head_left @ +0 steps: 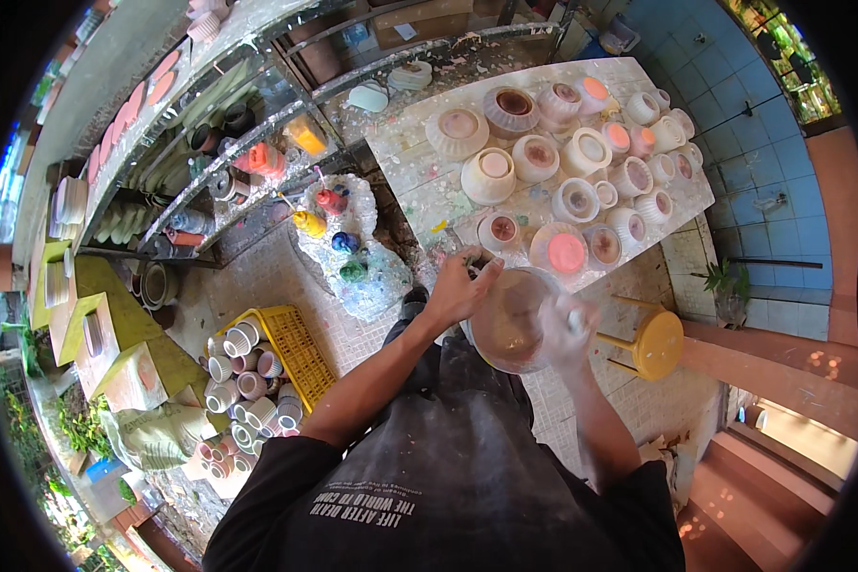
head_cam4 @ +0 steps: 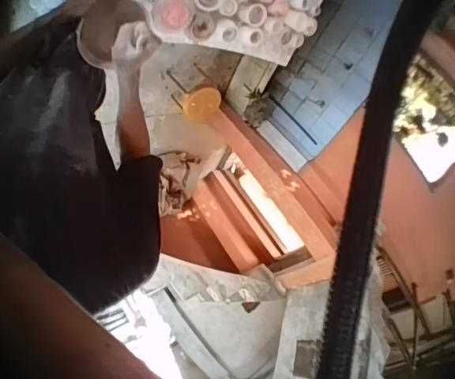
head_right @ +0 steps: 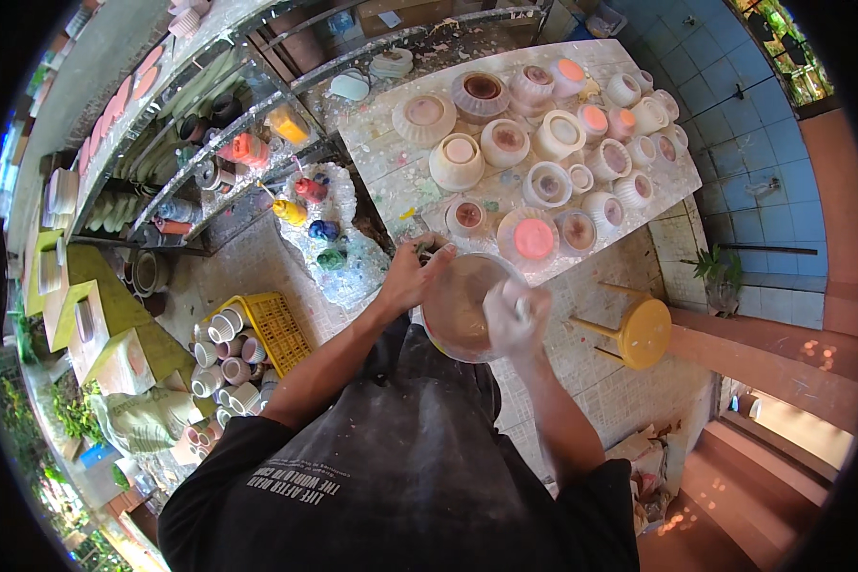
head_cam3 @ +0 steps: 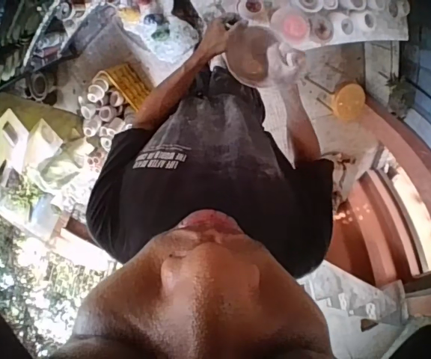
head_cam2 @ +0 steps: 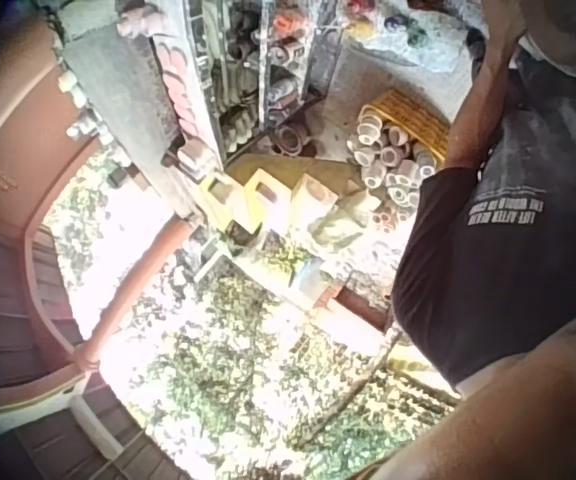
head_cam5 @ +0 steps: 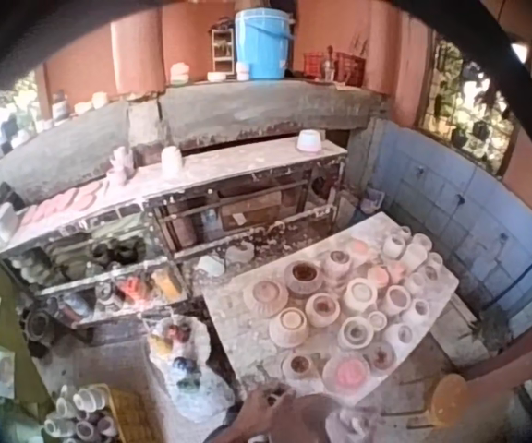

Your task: The recorder prepares a plaster mixture with color pigments and pours it into various circular molds.

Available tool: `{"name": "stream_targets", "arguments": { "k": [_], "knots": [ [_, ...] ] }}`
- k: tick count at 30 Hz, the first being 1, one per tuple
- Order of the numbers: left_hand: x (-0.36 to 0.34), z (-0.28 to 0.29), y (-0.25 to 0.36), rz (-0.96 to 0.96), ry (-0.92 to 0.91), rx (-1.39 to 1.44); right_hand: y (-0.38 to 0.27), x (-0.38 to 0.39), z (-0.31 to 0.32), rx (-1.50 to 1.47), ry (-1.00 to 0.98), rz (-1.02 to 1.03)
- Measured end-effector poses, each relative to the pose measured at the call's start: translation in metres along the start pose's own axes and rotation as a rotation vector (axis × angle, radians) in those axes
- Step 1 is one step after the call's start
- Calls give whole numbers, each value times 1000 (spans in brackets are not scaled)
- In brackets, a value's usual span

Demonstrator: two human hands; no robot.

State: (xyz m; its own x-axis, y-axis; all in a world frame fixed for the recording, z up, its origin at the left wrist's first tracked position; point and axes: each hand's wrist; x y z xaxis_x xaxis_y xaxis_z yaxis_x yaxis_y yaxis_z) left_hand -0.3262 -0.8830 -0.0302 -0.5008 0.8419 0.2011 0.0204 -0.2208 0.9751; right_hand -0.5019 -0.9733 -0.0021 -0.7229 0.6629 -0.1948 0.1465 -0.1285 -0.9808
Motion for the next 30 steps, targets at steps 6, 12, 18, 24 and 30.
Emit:
{"name": "stream_targets", "arguments": {
  "k": [6,12,18,24,30],
  "knots": [
    [4,3,-4,22,-25,-47,-19,-30,-66,97,55,75],
    [1,-1,-10,29,-25,22,-24,8,-17,141,-214,-10],
    [1,2,-11,-6,-1,-12,-18,-62,-7,298,-387,132],
    [1,0,-13,10,11,17,-15,-54,21,61,-736,-91],
    [4,0,-5,-16,41,18,-21,-6,19,-22,-529,-90]
  ]
}}
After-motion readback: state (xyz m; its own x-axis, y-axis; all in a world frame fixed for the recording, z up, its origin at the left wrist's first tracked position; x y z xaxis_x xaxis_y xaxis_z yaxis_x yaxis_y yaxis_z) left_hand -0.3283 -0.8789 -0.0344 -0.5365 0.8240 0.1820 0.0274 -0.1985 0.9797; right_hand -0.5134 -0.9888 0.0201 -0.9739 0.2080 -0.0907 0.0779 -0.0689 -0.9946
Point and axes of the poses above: each hand's wrist, its own x-axis away from the middle knuckle, its own z-axis out of the back of the hand, y = z × x, and after that the axes turned 4 degrees about -y, right-handed
